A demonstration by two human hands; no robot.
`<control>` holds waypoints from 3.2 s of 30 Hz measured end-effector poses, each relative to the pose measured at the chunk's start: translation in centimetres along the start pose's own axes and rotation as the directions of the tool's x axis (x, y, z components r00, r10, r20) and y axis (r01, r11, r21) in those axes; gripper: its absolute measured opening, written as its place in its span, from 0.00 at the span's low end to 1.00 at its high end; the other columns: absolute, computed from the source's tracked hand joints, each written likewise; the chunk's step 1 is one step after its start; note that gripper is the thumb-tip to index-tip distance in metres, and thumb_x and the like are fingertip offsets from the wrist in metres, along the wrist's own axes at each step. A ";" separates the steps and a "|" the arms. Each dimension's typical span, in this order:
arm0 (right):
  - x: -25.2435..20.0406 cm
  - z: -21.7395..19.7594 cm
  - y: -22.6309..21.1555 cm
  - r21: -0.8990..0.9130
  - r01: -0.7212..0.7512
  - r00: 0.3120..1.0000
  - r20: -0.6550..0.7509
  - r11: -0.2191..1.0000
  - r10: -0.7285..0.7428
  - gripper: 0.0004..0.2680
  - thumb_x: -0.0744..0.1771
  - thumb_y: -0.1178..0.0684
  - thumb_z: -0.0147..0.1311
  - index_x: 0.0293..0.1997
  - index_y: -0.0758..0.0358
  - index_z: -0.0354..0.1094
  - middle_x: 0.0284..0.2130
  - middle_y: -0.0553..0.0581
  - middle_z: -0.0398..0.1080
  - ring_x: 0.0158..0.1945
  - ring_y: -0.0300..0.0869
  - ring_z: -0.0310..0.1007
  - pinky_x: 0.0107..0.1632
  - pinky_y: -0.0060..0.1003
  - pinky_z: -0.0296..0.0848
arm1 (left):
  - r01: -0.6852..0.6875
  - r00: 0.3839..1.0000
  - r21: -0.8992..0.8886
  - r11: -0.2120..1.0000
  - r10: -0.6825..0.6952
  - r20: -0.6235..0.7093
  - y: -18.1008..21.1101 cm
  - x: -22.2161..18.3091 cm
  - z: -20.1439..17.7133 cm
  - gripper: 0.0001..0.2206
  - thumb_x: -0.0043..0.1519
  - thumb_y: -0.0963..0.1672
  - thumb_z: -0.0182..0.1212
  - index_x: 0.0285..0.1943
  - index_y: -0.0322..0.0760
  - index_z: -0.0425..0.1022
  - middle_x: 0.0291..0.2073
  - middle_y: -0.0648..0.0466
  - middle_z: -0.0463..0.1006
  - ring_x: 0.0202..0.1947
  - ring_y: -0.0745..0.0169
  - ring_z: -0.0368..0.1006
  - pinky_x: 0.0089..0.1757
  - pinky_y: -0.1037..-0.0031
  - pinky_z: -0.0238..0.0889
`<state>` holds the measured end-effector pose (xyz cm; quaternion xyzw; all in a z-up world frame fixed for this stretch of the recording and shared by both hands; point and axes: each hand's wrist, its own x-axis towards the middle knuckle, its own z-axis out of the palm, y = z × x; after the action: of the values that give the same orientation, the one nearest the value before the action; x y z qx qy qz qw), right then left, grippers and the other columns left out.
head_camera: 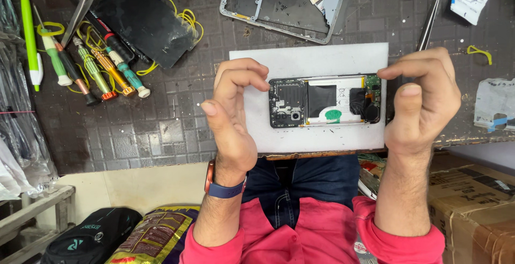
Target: The person disassembles a smartphone by prying open the back cover, removing the battery, detaching ribbon cables, and separating the screen assembly from the frame. The person uses a metal prying tool and tweezers to carefully remove internal components.
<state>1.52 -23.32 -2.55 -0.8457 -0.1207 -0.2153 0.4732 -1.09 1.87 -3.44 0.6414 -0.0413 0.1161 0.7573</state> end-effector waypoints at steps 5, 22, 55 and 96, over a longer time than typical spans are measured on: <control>0.2 0.2 -0.8 -0.002 0.044 0.999 0.019 0.999 -0.044 0.23 0.73 0.32 0.49 0.42 0.69 0.70 0.39 0.59 0.68 0.42 0.42 0.64 0.46 0.33 0.63 | -0.006 1.000 0.012 1.000 0.006 -0.004 0.3 0.1 0.1 0.38 0.76 0.62 0.21 0.47 0.26 0.68 0.52 0.45 0.69 0.53 0.56 0.66 0.61 0.69 0.55; 3.8 0.6 -5.6 -0.430 0.279 0.749 0.657 0.859 0.085 0.31 0.53 0.39 0.72 0.54 0.71 0.65 0.53 0.64 0.61 0.57 0.58 0.54 0.61 0.53 0.51 | -0.056 0.998 0.230 0.972 0.054 0.015 1.4 0.8 0.2 0.38 0.76 0.62 0.21 0.47 0.28 0.71 0.51 0.44 0.73 0.52 0.55 0.69 0.57 0.70 0.59; 1.1 0.2 -8.2 -0.123 -0.474 0.862 0.136 0.872 0.488 0.22 0.57 0.53 0.67 0.51 0.67 0.63 0.32 0.58 0.78 0.34 0.43 0.78 0.38 0.40 0.75 | 0.010 0.983 0.479 0.878 -0.097 0.158 5.7 2.3 3.5 0.13 0.70 0.46 0.49 0.54 0.30 0.70 0.65 0.41 0.68 0.66 0.40 0.63 0.63 0.56 0.53; -0.1 0.8 -8.3 -0.208 -0.161 0.928 0.300 0.965 0.220 0.24 0.59 0.40 0.67 0.55 0.64 0.68 0.44 0.62 0.75 0.45 0.53 0.79 0.47 0.42 0.76 | 0.573 0.819 -0.664 0.480 -0.309 0.484 -1.1 1.3 5.4 0.47 0.68 0.67 0.23 0.67 0.24 0.67 0.55 0.39 0.77 0.54 0.49 0.75 0.56 0.59 0.69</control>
<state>-1.78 -18.29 3.27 -0.9162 -0.0932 -0.0378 0.3879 0.85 -3.46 -3.27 0.2396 -0.0332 -0.2135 0.9465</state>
